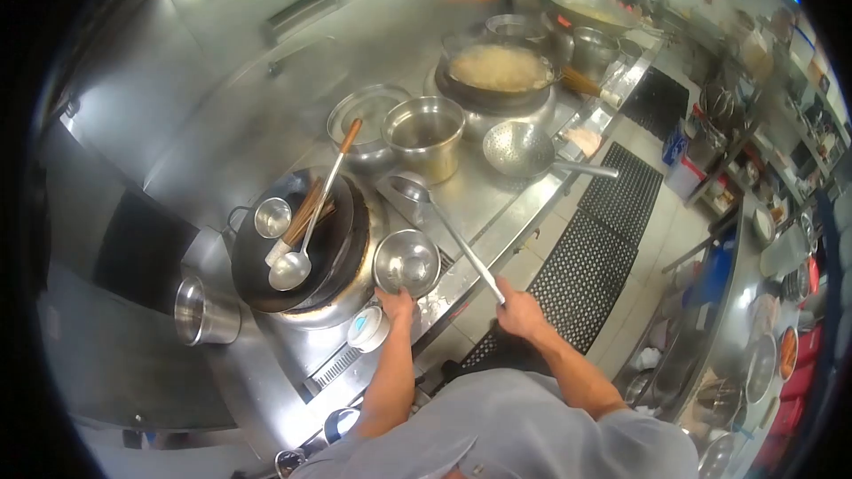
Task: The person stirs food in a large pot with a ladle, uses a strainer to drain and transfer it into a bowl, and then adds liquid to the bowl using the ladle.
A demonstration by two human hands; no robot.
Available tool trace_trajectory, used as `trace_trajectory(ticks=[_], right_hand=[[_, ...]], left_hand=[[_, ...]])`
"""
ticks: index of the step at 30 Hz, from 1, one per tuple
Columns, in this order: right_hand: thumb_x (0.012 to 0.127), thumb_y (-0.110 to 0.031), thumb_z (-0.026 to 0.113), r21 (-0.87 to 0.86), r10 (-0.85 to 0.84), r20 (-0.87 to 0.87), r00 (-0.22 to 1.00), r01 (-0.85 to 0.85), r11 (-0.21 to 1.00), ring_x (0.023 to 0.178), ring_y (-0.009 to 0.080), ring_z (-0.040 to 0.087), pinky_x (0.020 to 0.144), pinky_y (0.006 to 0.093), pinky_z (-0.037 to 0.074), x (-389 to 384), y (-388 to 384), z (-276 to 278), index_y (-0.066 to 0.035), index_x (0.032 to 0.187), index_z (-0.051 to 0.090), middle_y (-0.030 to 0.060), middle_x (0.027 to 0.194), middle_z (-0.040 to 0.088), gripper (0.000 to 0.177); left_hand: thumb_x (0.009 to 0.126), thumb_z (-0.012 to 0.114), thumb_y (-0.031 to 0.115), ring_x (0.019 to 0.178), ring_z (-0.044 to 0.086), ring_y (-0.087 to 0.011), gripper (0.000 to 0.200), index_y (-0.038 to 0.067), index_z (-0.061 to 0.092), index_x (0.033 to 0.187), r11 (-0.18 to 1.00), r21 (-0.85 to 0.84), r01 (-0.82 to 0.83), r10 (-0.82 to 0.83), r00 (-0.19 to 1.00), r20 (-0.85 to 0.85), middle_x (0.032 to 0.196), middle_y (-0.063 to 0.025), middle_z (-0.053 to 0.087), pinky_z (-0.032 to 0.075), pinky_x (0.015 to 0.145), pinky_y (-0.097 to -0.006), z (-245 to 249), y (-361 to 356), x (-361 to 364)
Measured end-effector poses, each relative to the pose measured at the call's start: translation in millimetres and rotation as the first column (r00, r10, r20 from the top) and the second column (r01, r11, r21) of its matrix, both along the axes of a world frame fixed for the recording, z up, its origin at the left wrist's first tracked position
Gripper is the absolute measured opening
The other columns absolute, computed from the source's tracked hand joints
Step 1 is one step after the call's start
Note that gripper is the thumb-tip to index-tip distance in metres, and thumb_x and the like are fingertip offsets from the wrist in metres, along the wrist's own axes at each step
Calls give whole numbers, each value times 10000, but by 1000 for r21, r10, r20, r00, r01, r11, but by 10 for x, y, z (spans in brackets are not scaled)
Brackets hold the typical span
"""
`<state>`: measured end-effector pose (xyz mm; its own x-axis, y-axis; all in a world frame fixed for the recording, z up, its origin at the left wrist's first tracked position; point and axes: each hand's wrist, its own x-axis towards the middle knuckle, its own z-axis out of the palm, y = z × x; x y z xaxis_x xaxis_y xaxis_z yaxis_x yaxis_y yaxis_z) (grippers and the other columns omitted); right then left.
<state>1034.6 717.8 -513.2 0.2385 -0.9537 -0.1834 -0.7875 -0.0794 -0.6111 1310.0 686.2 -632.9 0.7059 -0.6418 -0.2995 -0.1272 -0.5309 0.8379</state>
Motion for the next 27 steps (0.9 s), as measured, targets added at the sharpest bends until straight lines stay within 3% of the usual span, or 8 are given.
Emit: trace_trajectory(ticks=[4,6,9,12,15,19,21,27], right_hand=[[799,-142,576,-172,40,226,973,0,985,831,458,622,729,501,499,376,-355,483,-53,1359,348,304,876,626,611],[787,-138,576,-331,166,320,933,-54,942,824,434,639,710,474,501,665,-996,650,-6,1337,345,299,903,631,612],[760,-93,541,6,148,380,913,-162,987,797,386,656,683,428,514,1095,-2022,1731,42,1234,438,283,930,641,503],[742,-33,510,-280,211,49,976,-189,941,679,325,635,591,408,501,1623,-3343,1507,33,1055,580,236,814,645,327],[745,-13,524,-92,477,-198,856,-500,861,618,295,594,576,397,497,2125,-4210,1459,14,921,599,180,690,609,193],[766,-2,539,428,-154,847,510,-480,766,591,232,563,530,324,489,2136,-4548,1184,16,846,526,125,682,548,83],[777,4,547,558,-667,740,80,-627,544,577,200,548,507,287,484,2070,-4554,1169,16,809,489,98,678,518,67],[783,25,538,457,-714,694,-94,-708,538,589,148,503,482,241,440,1867,-3963,1651,-11,762,423,63,700,465,123]], left_hand=[[877,543,350,1343,284,-428,617,53,369,1389,899,165,407,-392,575,718,1420,-315,307,301,1046,-566,-34,47,-153],[889,481,441,1335,319,-408,565,87,476,1329,688,424,588,-714,447,538,1411,-269,359,264,1063,-575,7,-142,-139],[907,390,536,1237,471,-364,563,107,605,1202,301,618,726,-943,323,80,1294,-203,529,326,1034,-534,-9,-450,-115],[926,397,498,1025,612,-349,539,40,662,1030,380,551,743,-921,361,147,1082,-191,644,453,899,-472,-76,-484,-176],[927,390,461,1018,605,-376,505,46,659,1031,451,507,735,-891,407,201,1083,-207,637,463,887,-467,-3,-527,-303],[942,393,418,1028,589,-383,477,29,663,999,551,480,683,-833,480,275,1091,-208,627,456,894,-470,-76,-550,-456],[919,434,331,996,593,-368,387,24,667,961,665,406,626,-745,524,412,1010,-193,639,462,868,-470,-32,-521,-517],[928,423,353,1123,521,-403,414,14,650,1003,440,477,760,-871,234,431,1198,-215,570,423,931,-483,-83,-496,-383]])
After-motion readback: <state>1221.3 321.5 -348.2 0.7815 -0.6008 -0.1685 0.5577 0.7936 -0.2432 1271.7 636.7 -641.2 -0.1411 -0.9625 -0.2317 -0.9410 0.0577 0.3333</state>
